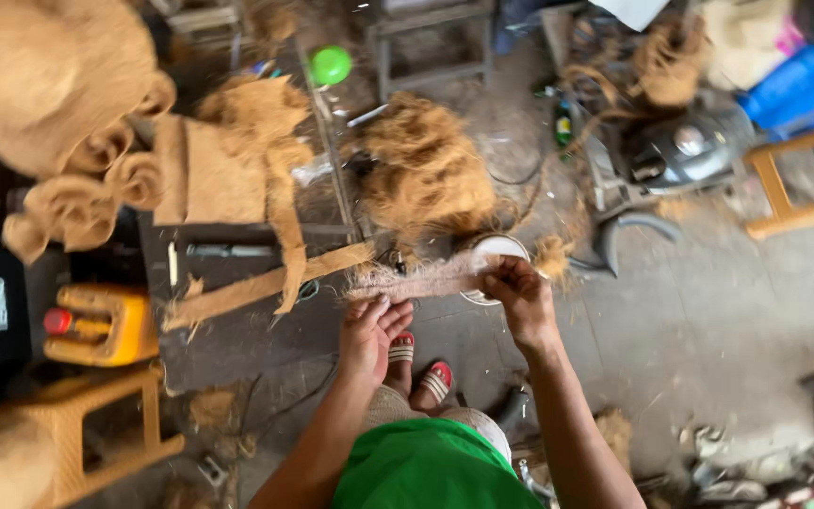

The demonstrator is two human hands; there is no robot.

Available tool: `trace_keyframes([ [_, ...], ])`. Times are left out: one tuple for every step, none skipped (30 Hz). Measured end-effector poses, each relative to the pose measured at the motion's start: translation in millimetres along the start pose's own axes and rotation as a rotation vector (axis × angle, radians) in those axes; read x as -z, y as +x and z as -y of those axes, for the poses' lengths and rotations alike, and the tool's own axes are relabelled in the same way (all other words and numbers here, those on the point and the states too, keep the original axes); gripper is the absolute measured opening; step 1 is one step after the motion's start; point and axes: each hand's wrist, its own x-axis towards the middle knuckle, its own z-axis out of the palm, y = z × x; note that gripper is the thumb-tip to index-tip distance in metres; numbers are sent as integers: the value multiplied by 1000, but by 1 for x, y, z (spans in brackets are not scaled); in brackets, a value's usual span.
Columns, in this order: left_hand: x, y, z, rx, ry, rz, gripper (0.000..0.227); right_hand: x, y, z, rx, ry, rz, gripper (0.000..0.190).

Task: The person sprays a strip of coconut fiber with water, then uses a hair dryer to dry it. They fold the strip, press it flat with their hands, and use a rubber mallet to compact it on a wooden table.

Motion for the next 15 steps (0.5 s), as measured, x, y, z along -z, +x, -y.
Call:
trace_keyframes([
  [7, 4, -3, -14, -30, -30, 14, -14, 8, 7, -13, -14, 40, 23],
  [13, 8, -5, -43, -73, -64, 15, -29, 15, 14, -14, -45, 73, 23],
  [17, 25, -15, -81, -108, -73, 16, -48, 31, 21, 8, -66, 95, 23],
  [27, 45, -22, -105, -128, -80, 16, -70, 44, 34, 19, -71, 125, 23],
  [36, 53, -18, -138, -160, -97, 18, -83, 48, 49, 15, -135, 171, 23],
  [46, 60, -13, -172, -190, -116, 20, -97, 52, 62, 12, -198, 218, 24],
  [48, 56, -17, -183, -221, -152, 20, -103, 66, 43, -3, -215, 261, 24],
  [50, 52, -22, -238, -265, -146, 15, -111, 80, 23, -8, -171, 293, 24],
  [44, 60, -36, -320, -314, -124, 11, -124, 108, 9, 15, -121, 335, 25],
  [44, 62, -38, -360, -348, -144, 11, -134, 119, 4, 26, -131, 389, 25],
  [44, 63, -37, -346, -380, -206, 8, -141, 129, -3, 15, -129, 429, 27],
  [43, 65, -35, -330, -414, -267, 6, -149, 140, -10, 3, -127, 469, 30],
  [43, 66, -30, -356, -458, -307, 6, -156, 149, -14, -9, -147, 530, 30],
  [44, 68, -25, -371, -478, -355, 5, -163, 159, -19, -20, -156, 568, 31],
  [42, 72, -20, -391, -506, -407, 5, -172, 171, -24, -31, -169, 615, 33],
])
